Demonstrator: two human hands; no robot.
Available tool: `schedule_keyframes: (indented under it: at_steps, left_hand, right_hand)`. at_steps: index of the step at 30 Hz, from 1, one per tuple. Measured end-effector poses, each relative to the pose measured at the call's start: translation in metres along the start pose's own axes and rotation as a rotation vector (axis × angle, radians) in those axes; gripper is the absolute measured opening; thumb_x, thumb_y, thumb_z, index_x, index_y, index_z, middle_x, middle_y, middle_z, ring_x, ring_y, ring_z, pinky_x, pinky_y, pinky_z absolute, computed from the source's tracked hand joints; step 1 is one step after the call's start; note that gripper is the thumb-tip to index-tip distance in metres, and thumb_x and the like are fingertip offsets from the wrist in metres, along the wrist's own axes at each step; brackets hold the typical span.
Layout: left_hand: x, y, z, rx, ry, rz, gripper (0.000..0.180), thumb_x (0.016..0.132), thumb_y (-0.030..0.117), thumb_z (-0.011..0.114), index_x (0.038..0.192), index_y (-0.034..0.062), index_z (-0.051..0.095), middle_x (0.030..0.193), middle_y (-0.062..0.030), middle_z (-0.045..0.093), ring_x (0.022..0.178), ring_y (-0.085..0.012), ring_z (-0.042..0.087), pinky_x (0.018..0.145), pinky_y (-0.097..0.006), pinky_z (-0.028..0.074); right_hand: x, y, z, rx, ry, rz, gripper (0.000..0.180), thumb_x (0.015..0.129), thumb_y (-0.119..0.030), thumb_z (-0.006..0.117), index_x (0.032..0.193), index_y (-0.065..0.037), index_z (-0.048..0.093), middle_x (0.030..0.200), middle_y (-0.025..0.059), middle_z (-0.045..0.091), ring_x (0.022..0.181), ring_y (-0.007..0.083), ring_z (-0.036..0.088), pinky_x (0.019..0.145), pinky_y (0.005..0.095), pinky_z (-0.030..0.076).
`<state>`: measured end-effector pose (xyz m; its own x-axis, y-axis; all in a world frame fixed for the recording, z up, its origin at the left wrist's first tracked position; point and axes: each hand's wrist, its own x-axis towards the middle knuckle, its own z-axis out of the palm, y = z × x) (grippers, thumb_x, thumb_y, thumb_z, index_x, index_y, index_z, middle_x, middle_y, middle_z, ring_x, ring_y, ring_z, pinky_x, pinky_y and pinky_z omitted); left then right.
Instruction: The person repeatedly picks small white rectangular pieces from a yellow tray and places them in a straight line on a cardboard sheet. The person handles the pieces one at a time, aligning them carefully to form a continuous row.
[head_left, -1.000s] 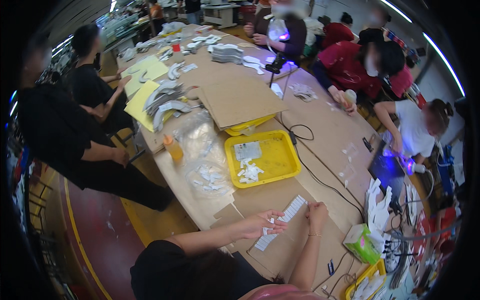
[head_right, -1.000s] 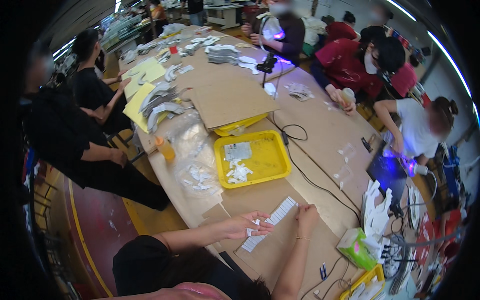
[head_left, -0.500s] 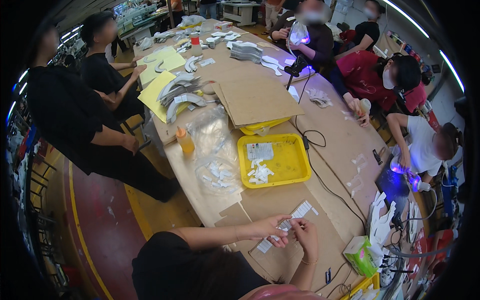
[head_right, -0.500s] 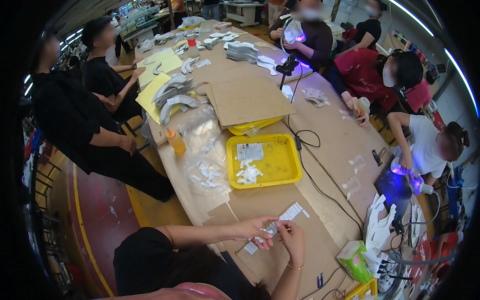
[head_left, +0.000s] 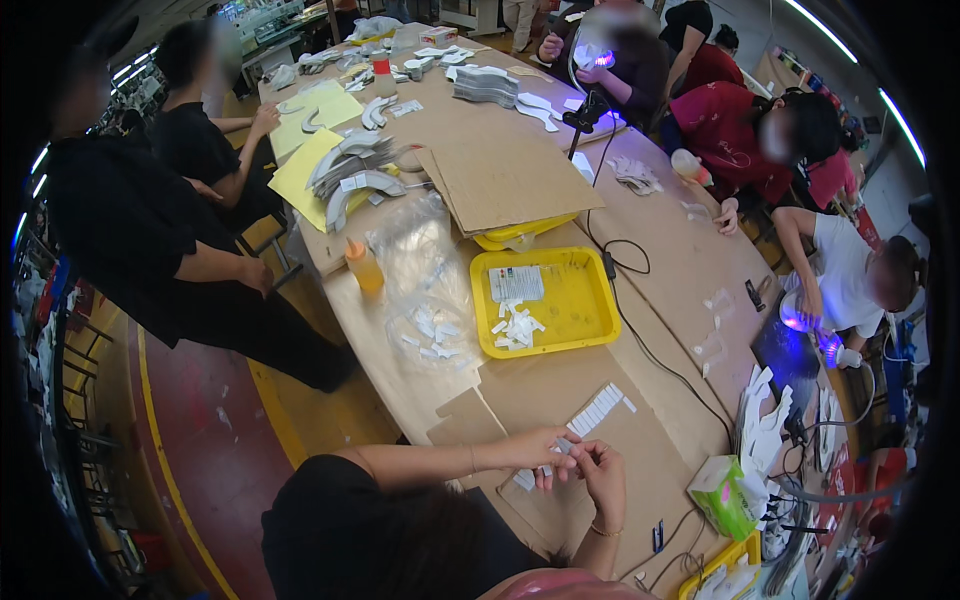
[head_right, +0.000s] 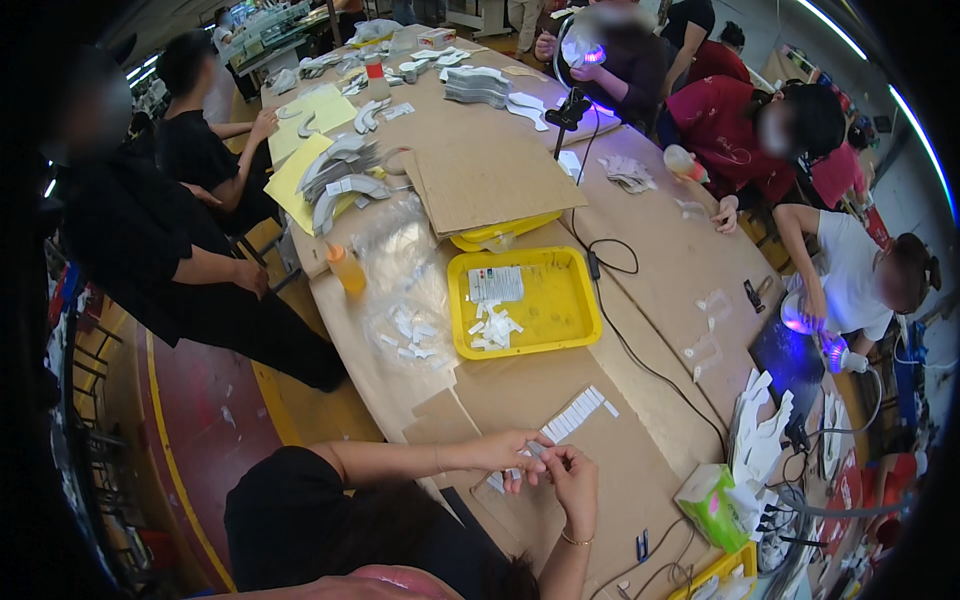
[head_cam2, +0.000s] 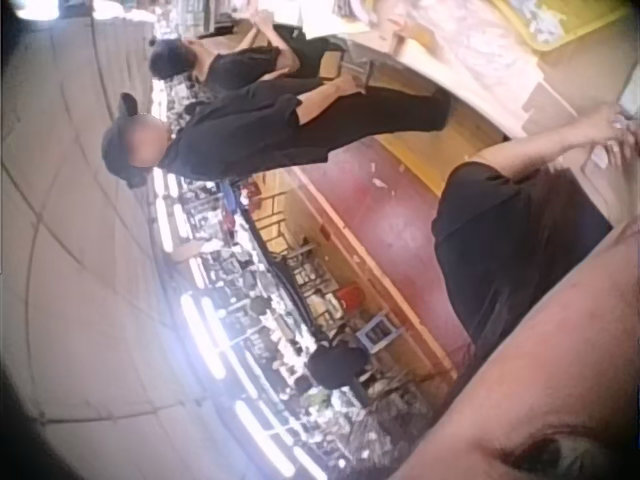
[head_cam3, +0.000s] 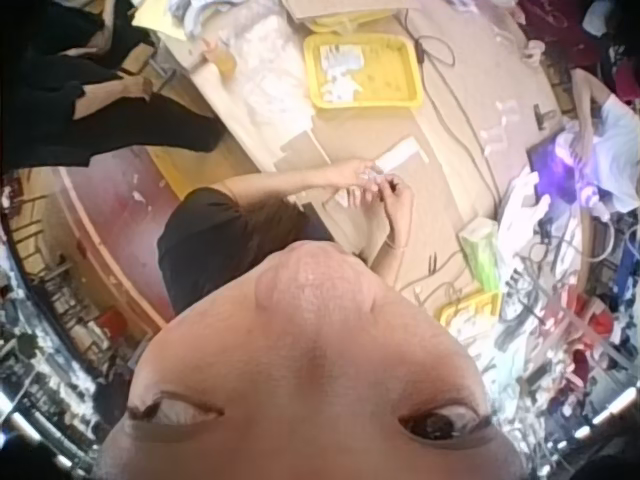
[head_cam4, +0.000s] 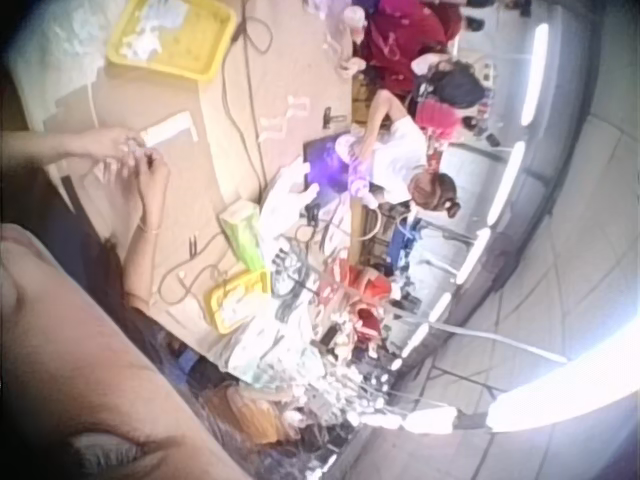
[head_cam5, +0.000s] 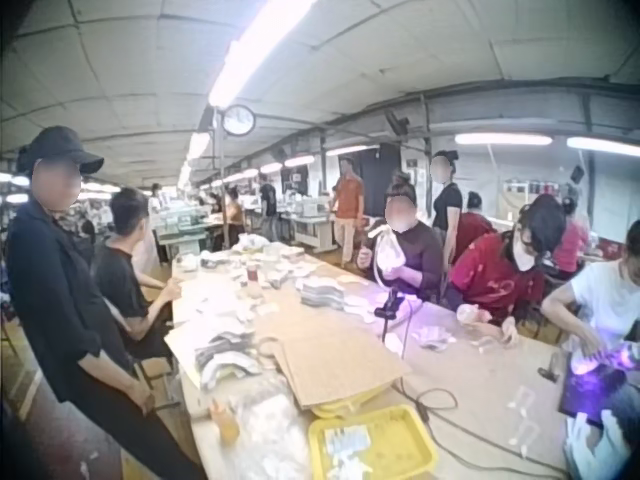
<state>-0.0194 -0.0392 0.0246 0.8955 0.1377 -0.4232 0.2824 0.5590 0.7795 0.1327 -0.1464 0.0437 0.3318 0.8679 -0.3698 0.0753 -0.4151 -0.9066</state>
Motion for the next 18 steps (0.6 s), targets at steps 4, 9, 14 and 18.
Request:
schedule_keyframes:
  at_steps: [4,9,14,18]
  left_hand:
    - [0.0,-0.001,-0.003,-0.003,0.036,0.013,0.031,0.093,0.023,0.06,0.112,-0.0001,0.054,0.085,-0.0121,0.065,0.061,-0.0182,0.066,0.05,-0.026,0.053]
    - [-0.001,0.001,-0.005,0.038,0.069,-0.011,0.025,0.092,0.025,0.061,0.099,0.0014,0.057,0.082,-0.0094,0.066,0.055,-0.0138,0.061,0.048,-0.024,0.05]
    - [-0.001,0.004,-0.003,0.122,0.107,-0.059,0.022,0.093,0.025,0.06,0.097,0.0028,0.058,0.078,-0.0081,0.066,0.049,-0.0105,0.056,0.042,-0.023,0.045]
    - [0.0,0.006,-0.001,0.014,0.145,-0.106,0.025,0.095,0.026,0.052,0.1,0.002,0.058,0.073,-0.0076,0.063,0.047,-0.0103,0.053,0.04,-0.023,0.042]
  right_hand:
    - [-0.002,0.001,0.001,0.036,0.055,0.018,0.013,0.088,-0.012,0.066,0.088,0.001,0.064,0.069,0.0018,0.062,0.059,0.0075,0.055,0.055,0.0214,0.045]
    - [-0.01,-0.001,-0.003,0.094,0.044,0.008,0.013,0.089,-0.011,0.064,0.088,0.002,0.064,0.07,0.0016,0.062,0.061,0.0068,0.056,0.055,0.0207,0.046]
    - [-0.016,0.001,-0.005,0.117,0.03,0.042,0.014,0.091,-0.012,0.062,0.087,0.002,0.063,0.07,0.0013,0.061,0.061,0.0062,0.055,0.055,0.0206,0.046]
    - [-0.015,0.006,-0.008,0.266,0.165,0.018,0.015,0.092,-0.015,0.061,0.087,0.0,0.061,0.071,0.0018,0.061,0.061,0.0071,0.056,0.055,0.0213,0.046]
